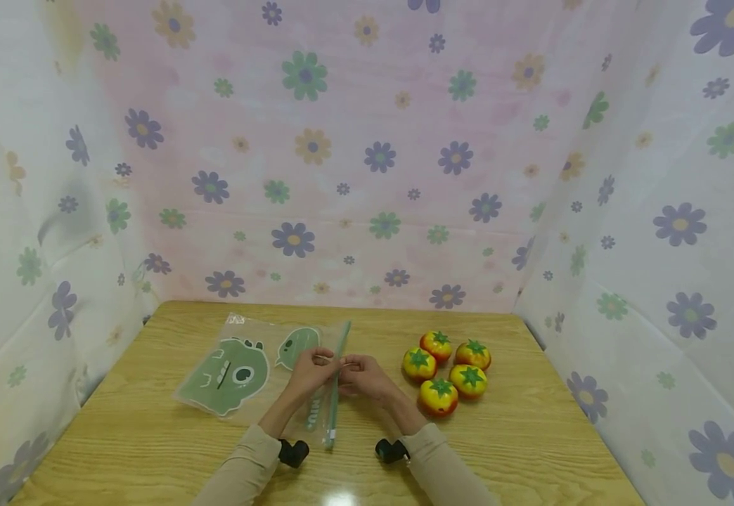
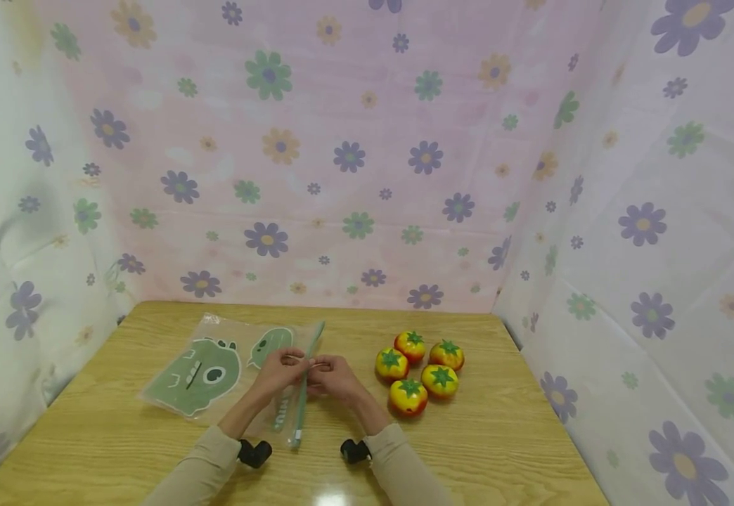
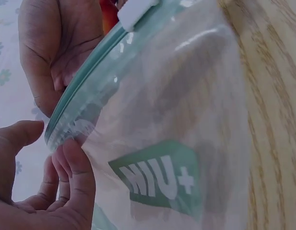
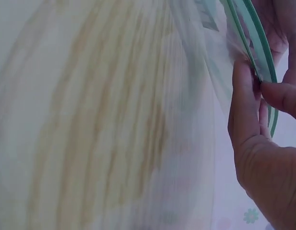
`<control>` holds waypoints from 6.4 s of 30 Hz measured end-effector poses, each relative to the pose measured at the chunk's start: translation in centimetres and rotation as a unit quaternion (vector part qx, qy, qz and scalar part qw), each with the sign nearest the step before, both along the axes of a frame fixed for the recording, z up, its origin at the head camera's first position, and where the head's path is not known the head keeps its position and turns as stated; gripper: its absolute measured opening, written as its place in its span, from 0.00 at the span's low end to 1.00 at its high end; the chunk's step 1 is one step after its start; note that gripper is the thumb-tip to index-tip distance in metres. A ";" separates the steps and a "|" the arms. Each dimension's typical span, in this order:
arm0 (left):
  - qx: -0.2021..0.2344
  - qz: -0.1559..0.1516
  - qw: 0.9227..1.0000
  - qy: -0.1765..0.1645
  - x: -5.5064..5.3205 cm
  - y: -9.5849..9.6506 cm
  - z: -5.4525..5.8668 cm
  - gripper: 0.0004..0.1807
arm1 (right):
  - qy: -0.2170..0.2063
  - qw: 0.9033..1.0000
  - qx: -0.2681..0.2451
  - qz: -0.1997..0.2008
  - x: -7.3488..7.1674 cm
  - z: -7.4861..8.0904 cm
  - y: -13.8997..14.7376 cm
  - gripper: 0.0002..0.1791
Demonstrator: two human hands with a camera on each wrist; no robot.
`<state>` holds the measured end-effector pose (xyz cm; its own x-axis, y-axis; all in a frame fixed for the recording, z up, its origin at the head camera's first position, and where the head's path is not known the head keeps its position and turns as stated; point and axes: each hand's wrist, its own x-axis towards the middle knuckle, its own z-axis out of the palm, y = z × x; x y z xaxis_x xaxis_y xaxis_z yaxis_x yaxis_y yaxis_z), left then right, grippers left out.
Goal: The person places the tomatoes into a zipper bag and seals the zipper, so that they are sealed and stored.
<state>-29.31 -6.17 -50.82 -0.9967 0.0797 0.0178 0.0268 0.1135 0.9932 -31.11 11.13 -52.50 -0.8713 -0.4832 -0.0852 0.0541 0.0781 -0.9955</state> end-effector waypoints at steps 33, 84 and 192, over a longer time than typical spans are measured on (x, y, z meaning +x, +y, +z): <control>0.020 0.011 0.999 0.034 1.3 -0.5 0.7 0.16 | 0.063 0.996 -0.028 -0.056 2.2 1.7 -0.9 0.20; 0.113 0.157 0.979 0.068 2.7 -8.4 6.4 0.16 | 0.173 0.965 -0.007 -0.199 1.4 5.0 2.2 0.10; 0.149 0.081 0.986 -0.005 0.2 -2.9 2.3 0.20 | 0.264 0.894 0.358 -0.049 4.7 7.1 16.5 0.30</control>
<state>-29.09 -9.03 -48.56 -0.9962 -0.0872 0.0058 0.0216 -0.1810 0.9833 -26.41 27.67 -45.41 -0.9170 -0.3877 0.0936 -0.3667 0.7272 -0.5803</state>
